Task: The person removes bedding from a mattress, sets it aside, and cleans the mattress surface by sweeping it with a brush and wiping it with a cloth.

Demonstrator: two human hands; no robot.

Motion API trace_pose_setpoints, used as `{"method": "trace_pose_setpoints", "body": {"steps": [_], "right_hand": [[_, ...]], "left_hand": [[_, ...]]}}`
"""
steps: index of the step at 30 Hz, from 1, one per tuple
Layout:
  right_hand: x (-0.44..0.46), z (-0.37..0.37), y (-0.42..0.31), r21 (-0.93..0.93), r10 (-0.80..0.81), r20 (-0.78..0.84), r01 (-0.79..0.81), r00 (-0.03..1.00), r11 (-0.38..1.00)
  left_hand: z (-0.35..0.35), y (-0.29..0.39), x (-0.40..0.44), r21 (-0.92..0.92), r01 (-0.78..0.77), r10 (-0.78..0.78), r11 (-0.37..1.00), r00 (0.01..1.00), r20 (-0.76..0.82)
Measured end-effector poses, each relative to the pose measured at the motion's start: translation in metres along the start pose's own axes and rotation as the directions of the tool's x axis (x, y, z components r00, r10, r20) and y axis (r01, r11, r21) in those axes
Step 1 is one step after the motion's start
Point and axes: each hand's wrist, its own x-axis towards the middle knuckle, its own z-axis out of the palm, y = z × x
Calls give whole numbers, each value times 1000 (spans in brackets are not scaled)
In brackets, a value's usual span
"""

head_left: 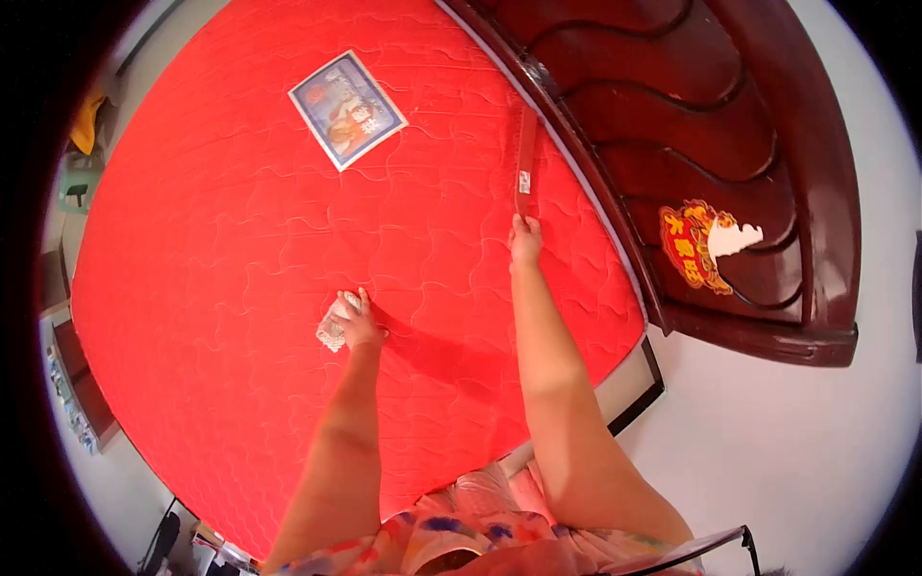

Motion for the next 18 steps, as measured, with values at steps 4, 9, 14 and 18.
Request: {"method": "trace_pose_setpoints", "body": {"steps": [4,9,14,18], "right_hand": [[-21,-84,11,-53,-3,-102,-2,995,999],[-61,-194,34,-116,-13,-187,-8,982,993],[-97,-302,71,-273,-83,-308,-4,948,962],[-138,-388,110,-243,-130,-417,27,899,970]], "left_hand": [[17,1,7,-77,16,-19,997,999,-30],[27,2,13,-208,31,-45,978,997,-62],[20,0,2,-301,32,-50,953,997,-52],[20,9,-8,-308,120,-155,944,983,-94]]}}
